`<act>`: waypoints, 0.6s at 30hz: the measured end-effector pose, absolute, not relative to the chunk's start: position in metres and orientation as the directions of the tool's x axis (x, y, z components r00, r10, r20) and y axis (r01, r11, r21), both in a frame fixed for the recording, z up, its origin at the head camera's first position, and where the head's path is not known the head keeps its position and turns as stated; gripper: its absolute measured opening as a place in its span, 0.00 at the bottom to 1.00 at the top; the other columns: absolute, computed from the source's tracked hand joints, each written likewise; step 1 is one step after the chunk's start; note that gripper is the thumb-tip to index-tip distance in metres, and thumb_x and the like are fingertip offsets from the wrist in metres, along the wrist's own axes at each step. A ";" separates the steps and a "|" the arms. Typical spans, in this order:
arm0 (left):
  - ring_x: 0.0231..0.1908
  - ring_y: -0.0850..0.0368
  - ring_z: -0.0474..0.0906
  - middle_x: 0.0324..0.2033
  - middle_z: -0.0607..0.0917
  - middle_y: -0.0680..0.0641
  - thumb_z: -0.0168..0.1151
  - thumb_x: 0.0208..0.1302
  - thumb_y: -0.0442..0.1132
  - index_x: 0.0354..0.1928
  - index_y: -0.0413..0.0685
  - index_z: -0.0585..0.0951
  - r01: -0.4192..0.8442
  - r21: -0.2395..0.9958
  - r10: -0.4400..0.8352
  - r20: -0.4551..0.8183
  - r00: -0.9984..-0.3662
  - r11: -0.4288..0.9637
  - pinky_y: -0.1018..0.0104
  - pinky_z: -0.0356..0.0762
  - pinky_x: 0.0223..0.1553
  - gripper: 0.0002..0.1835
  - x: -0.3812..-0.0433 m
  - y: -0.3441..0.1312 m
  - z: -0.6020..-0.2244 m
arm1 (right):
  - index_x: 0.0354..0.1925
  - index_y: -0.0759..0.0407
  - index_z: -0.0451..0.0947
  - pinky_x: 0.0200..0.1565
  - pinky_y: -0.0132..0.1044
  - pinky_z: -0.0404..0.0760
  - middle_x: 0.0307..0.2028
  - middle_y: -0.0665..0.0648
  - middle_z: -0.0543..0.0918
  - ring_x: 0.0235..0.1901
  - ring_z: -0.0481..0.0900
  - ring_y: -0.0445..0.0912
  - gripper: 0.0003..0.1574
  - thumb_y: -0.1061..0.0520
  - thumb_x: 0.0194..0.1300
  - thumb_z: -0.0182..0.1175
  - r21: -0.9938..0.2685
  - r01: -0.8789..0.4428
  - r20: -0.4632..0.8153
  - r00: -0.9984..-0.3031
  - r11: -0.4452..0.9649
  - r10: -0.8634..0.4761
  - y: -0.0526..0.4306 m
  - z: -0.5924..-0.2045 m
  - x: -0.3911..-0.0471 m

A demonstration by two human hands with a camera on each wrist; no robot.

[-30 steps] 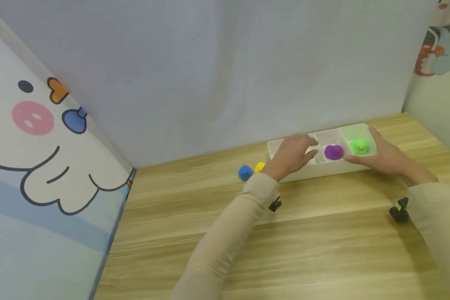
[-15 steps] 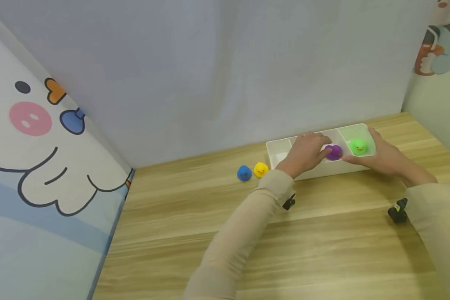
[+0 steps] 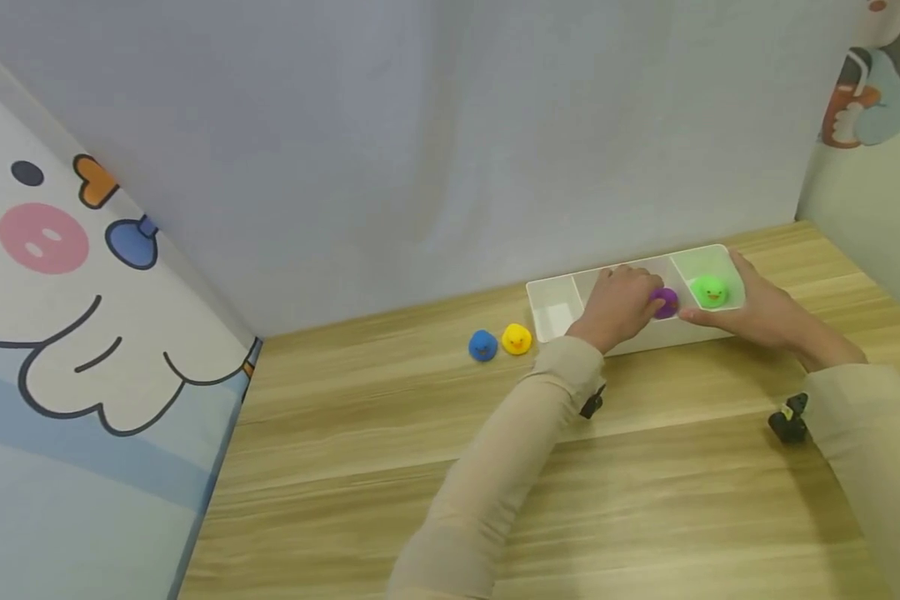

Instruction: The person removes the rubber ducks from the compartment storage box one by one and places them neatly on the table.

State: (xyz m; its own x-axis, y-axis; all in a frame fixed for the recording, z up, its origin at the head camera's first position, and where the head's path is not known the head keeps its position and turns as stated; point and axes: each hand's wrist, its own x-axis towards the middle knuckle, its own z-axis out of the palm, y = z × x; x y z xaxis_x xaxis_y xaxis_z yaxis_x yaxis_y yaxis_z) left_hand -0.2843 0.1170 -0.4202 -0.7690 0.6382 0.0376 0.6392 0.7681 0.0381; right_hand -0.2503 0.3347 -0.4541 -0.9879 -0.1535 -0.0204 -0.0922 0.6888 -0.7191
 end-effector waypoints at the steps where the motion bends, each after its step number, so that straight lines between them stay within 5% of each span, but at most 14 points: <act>1: 0.50 0.63 0.80 0.44 0.87 0.61 0.52 0.78 0.52 0.47 0.62 0.84 0.634 0.033 0.633 0.033 -0.774 0.773 0.68 0.71 0.52 0.12 -0.285 0.119 -0.420 | 0.74 0.53 0.49 0.40 0.33 0.72 0.52 0.59 0.73 0.41 0.74 0.42 0.54 0.43 0.64 0.71 -0.718 -0.092 -0.020 -0.988 0.690 -0.152 0.335 -0.454 -0.250; 18: 0.44 0.65 0.78 0.39 0.88 0.64 0.55 0.74 0.60 0.43 0.63 0.83 0.547 0.001 0.547 0.012 -0.837 0.837 0.69 0.67 0.50 0.14 -0.293 0.135 -0.425 | 0.75 0.53 0.47 0.41 0.35 0.72 0.53 0.60 0.74 0.42 0.74 0.45 0.57 0.41 0.63 0.71 -0.709 -0.080 -0.029 -0.990 0.701 -0.141 0.335 -0.454 -0.250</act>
State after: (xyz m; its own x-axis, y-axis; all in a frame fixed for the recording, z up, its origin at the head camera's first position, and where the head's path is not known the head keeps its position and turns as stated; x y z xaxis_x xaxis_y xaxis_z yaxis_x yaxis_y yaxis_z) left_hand -0.2930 0.1347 -0.4252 -0.8371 0.5469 0.0116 0.5469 0.8372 0.0008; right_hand -0.2503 0.3347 -0.4541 -0.9895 -0.1414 -0.0287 -0.0795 0.7008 -0.7089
